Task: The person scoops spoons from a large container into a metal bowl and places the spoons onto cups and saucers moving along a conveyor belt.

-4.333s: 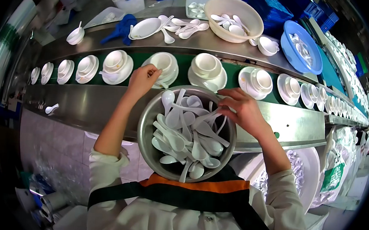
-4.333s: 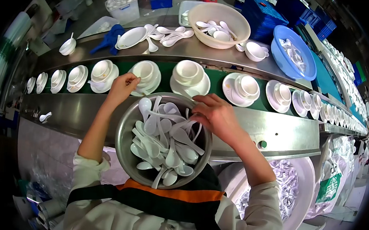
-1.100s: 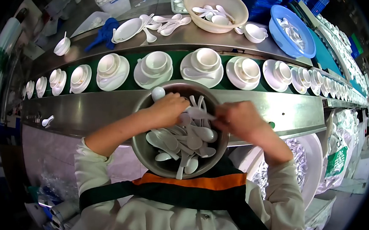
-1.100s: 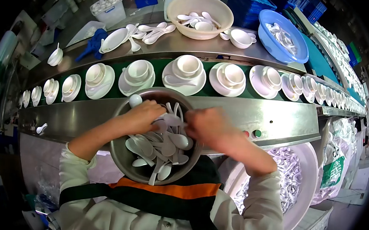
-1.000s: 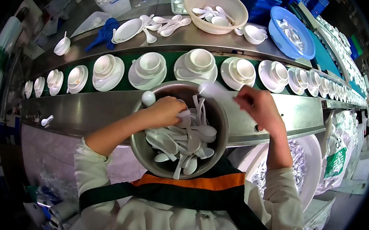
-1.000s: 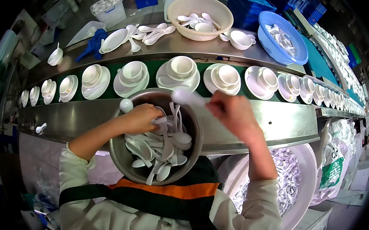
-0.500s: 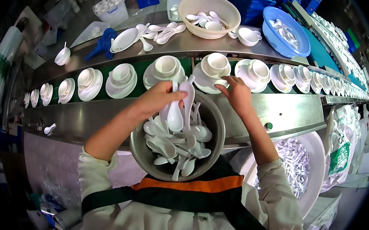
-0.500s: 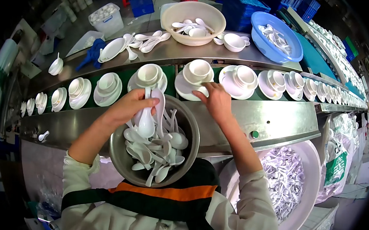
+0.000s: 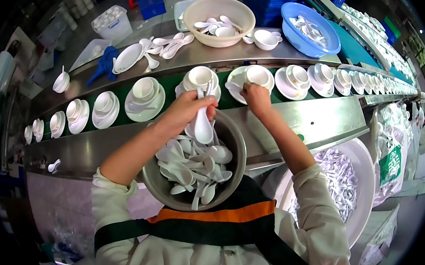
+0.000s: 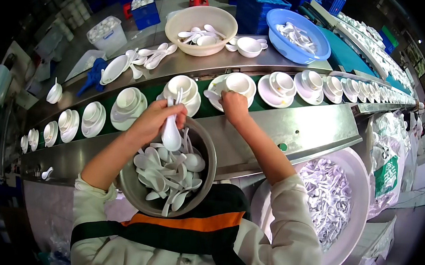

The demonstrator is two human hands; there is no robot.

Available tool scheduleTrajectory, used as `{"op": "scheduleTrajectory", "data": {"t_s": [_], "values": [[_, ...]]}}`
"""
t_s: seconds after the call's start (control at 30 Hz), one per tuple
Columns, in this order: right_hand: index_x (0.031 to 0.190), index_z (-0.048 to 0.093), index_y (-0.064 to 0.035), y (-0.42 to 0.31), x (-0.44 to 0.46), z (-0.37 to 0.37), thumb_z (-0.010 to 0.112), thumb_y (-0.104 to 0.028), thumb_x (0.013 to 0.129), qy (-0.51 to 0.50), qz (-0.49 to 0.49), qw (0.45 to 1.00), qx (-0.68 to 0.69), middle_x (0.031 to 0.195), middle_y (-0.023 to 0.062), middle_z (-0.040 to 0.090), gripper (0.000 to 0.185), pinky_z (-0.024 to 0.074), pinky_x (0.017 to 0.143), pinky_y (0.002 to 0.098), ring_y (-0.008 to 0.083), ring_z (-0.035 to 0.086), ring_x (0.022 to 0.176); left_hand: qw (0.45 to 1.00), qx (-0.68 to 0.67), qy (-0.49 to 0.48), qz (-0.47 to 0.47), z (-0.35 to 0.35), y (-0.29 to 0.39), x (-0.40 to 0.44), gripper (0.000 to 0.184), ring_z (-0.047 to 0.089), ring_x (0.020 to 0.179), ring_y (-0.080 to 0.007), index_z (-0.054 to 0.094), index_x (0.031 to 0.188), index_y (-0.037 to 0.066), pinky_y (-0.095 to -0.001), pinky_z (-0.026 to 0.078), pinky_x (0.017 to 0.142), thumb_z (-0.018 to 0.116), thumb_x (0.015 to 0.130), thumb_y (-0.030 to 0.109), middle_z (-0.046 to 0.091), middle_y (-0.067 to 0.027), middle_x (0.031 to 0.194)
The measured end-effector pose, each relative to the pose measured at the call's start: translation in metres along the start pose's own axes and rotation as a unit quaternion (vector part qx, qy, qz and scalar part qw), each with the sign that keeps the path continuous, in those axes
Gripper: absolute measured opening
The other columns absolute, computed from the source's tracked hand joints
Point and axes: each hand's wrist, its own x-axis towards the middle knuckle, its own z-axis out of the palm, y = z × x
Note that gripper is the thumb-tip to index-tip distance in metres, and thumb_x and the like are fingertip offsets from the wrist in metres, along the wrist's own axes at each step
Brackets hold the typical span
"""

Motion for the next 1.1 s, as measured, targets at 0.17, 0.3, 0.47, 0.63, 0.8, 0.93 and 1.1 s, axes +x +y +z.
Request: {"op": "scheduleTrajectory", "data": {"t_s": [0.17, 0.3, 0.47, 0.63, 0.8, 0.93, 1.1], "values": [[0.096, 0.055, -0.0045, -0.020, 0.002, 0.002, 0.066, -0.028, 0.073, 0.093, -0.002, 0.996, 0.009, 0.078, 0.0128, 0.058, 0.035, 0.0495, 0.059, 0.0374, 0.0283, 0.061, 0.075, 0.992, 0.111, 0.024, 0.049, 0.007, -0.001, 0.004, 0.025, 0.053, 0.074, -0.0072, 0.062, 0.095, 0.002, -0.0230, 0.044, 0.066, 0.052, 0.089, 0.025, 0.057, -0.0006, 0.081], [0.106, 0.057, -0.0020, -0.058, -0.018, -0.045, 0.062, -0.030, 0.081, -0.096, 0.071, 0.847, 0.519, 0.093, 0.0124, 0.062, 0.038, 0.0503, 0.065, 0.0310, 0.0214, 0.062, 0.081, 0.995, -0.019, 0.056, 0.086, 0.012, 0.005, 0.009, 0.026, 0.051, 0.073, -0.0053, 0.063, 0.100, 0.004, -0.0224, 0.043, 0.064, 0.053, 0.089, 0.025, 0.055, 0.0020, 0.081], [0.099, 0.061, -0.0004, -0.076, -0.035, -0.057, 0.061, -0.020, 0.083, -0.048, 0.028, 0.890, 0.453, 0.078, 0.0094, 0.063, 0.025, 0.0475, 0.061, 0.0268, 0.0158, 0.058, 0.065, 0.995, -0.063, 0.060, 0.057, 0.014, 0.001, 0.028, 0.031, 0.057, 0.074, -0.0090, 0.059, 0.108, 0.001, -0.0244, 0.048, 0.068, 0.052, 0.089, 0.024, 0.059, -0.0036, 0.089], [0.088, 0.062, 0.0006, -0.048, -0.031, -0.061, 0.061, -0.016, 0.083, -0.067, 0.136, 0.845, 0.513, 0.066, 0.0045, 0.061, 0.017, 0.0471, 0.050, 0.0221, 0.0066, 0.054, 0.055, 0.993, -0.095, 0.044, 0.055, 0.016, -0.007, 0.031, 0.036, 0.059, 0.084, -0.0140, 0.053, 0.114, -0.002, -0.0260, 0.048, 0.071, 0.047, 0.092, 0.026, 0.060, -0.0081, 0.094], [0.086, 0.061, 0.0020, -0.029, -0.034, -0.057, 0.061, -0.015, 0.082, -0.033, 0.152, 0.854, 0.497, 0.065, 0.0047, 0.061, 0.018, 0.0474, 0.045, 0.0221, 0.0076, 0.054, 0.051, 0.998, -0.037, 0.034, 0.043, 0.014, -0.005, 0.026, 0.025, 0.055, 0.066, -0.0098, 0.059, 0.095, -0.001, -0.0233, 0.046, 0.057, 0.054, 0.088, 0.023, 0.059, -0.0048, 0.082], [0.083, 0.060, 0.0071, 0.015, -0.031, -0.032, 0.058, -0.011, 0.082, -0.077, 0.223, 0.914, 0.329, 0.069, 0.0119, 0.063, 0.018, 0.0522, 0.046, 0.0284, 0.0166, 0.062, 0.053, 0.997, -0.053, 0.045, 0.028, 0.008, -0.002, 0.015, 0.025, 0.054, 0.065, -0.0081, 0.061, 0.093, 0.000, -0.0209, 0.043, 0.055, 0.055, 0.087, 0.023, 0.057, -0.0020, 0.076], [0.087, 0.059, 0.0106, 0.011, -0.026, -0.024, 0.058, -0.016, 0.083, -0.063, 0.283, 0.873, 0.393, 0.070, 0.0135, 0.063, 0.027, 0.0529, 0.046, 0.0287, 0.0174, 0.063, 0.055, 0.992, 0.010, 0.092, 0.081, 0.021, 0.010, 0.014, 0.021, 0.045, 0.062, -0.0040, 0.062, 0.085, 0.000, -0.0193, 0.035, 0.056, 0.059, 0.084, 0.021, 0.053, 0.0027, 0.069]]}}
